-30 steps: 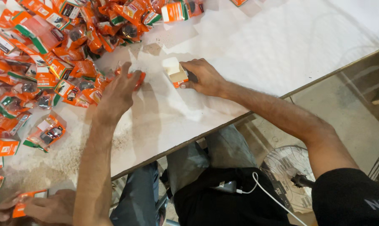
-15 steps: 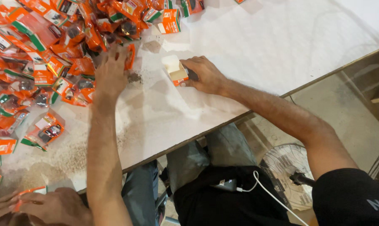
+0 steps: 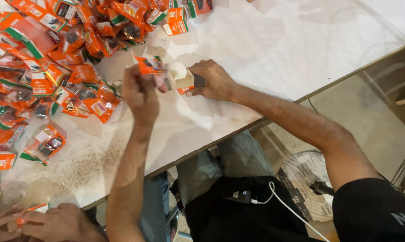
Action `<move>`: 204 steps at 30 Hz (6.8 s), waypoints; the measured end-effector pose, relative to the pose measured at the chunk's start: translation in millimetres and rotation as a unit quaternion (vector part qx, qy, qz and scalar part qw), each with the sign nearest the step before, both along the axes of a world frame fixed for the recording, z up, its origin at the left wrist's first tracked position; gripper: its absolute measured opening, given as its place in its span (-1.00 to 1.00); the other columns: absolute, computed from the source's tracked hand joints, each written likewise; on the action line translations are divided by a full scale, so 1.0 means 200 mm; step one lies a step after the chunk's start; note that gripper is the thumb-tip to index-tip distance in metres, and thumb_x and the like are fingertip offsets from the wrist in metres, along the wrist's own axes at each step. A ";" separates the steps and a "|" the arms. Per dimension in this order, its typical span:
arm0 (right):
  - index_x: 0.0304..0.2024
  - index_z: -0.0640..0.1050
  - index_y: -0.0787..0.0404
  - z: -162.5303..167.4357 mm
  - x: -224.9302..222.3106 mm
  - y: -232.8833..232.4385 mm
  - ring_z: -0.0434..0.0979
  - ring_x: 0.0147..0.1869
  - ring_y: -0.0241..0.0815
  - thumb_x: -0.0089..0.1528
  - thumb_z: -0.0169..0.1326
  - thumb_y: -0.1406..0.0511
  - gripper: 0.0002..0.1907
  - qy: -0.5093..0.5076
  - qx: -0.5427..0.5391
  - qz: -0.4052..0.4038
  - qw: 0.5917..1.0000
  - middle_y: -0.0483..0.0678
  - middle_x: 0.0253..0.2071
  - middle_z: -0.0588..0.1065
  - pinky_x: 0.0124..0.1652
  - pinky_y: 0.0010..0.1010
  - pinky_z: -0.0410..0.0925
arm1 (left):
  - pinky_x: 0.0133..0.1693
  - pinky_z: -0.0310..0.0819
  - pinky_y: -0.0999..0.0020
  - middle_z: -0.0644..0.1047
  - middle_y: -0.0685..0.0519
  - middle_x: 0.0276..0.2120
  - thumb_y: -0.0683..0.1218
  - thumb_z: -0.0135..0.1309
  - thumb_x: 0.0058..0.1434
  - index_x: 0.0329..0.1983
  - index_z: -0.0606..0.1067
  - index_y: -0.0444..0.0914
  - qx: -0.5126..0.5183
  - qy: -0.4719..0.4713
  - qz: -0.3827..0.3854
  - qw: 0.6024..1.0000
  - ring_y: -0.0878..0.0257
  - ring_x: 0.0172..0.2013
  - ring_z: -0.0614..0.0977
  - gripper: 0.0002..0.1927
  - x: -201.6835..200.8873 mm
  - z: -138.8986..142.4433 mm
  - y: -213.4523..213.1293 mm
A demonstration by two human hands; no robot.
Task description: The person sits at a table covered with piles of small orange boxes and plastic-wrapped packets. They pick up a folded box, open it, place a packet inside, close the box flaps, and set the finished box on the table, repeating this with one item at a time.
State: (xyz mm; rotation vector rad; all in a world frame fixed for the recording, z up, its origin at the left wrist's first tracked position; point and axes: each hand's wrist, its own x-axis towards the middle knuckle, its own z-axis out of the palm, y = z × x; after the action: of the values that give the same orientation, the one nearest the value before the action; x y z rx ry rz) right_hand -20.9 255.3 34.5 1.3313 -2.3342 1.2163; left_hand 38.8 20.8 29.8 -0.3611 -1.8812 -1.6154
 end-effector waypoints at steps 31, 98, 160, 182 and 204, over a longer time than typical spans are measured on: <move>0.38 0.30 0.17 -0.02 -0.02 -0.04 0.45 0.11 0.12 0.23 0.32 0.22 -0.26 -0.012 0.028 0.040 0.999 0.08 0.02 0.51 0.15 -0.04 0.27 | 0.01 0.52 0.14 0.36 -0.37 0.27 -0.11 0.36 0.15 -0.03 0.54 -0.35 -0.239 0.012 0.080 0.968 0.00 -0.06 0.63 -0.62 0.05 0.08 0.11; 0.25 0.34 0.43 -0.04 0.12 -0.07 0.60 -0.33 0.17 0.39 -0.05 0.33 -0.58 0.064 0.029 -0.096 0.993 0.18 -0.31 0.59 -0.33 -0.04 0.43 | -0.22 0.59 0.16 0.39 -0.34 0.29 -0.14 0.03 0.46 0.17 0.39 -0.21 -0.328 0.027 0.221 0.918 -0.10 -0.18 0.68 -0.75 0.10 0.04 0.32; 0.13 0.31 0.23 -0.01 0.15 -0.05 0.61 -0.12 0.12 0.18 0.24 0.45 -0.47 -0.065 0.025 -0.037 0.997 0.08 -0.18 0.54 -0.17 -0.10 0.43 | 0.24 0.46 0.16 0.53 -0.21 0.18 -0.34 0.22 0.17 0.14 0.52 -0.40 -0.220 0.028 -0.049 0.974 -0.07 0.23 0.56 -0.58 0.11 0.01 0.09; 0.19 0.45 0.15 0.03 0.10 0.03 0.39 0.26 0.25 0.26 0.24 0.32 -0.54 0.161 0.087 -0.164 0.969 0.24 0.24 0.38 0.16 0.07 0.27 | 0.38 -0.11 -0.22 0.27 -0.25 0.42 0.14 0.17 0.31 0.33 0.41 -0.29 -0.524 -0.042 0.253 0.812 -0.24 0.42 0.19 -0.37 0.46 0.17 0.03; 0.48 0.05 0.23 -0.13 0.08 -0.01 0.39 0.19 0.23 0.34 0.26 0.11 -0.12 -0.115 0.040 -0.013 0.993 0.18 0.20 0.43 0.16 0.01 0.30 | -0.18 0.48 -0.04 0.45 -0.37 0.09 0.02 0.26 0.05 0.36 0.31 -0.27 -0.567 -0.060 0.364 0.736 -0.17 -0.05 0.56 -0.20 -0.06 0.13 -0.25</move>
State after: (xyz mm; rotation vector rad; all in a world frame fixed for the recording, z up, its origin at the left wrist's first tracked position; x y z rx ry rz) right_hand -5.7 253.2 7.8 1.2390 -2.5733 1.3463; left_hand 26.0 -30.2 54.9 0.0487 -2.4585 0.1547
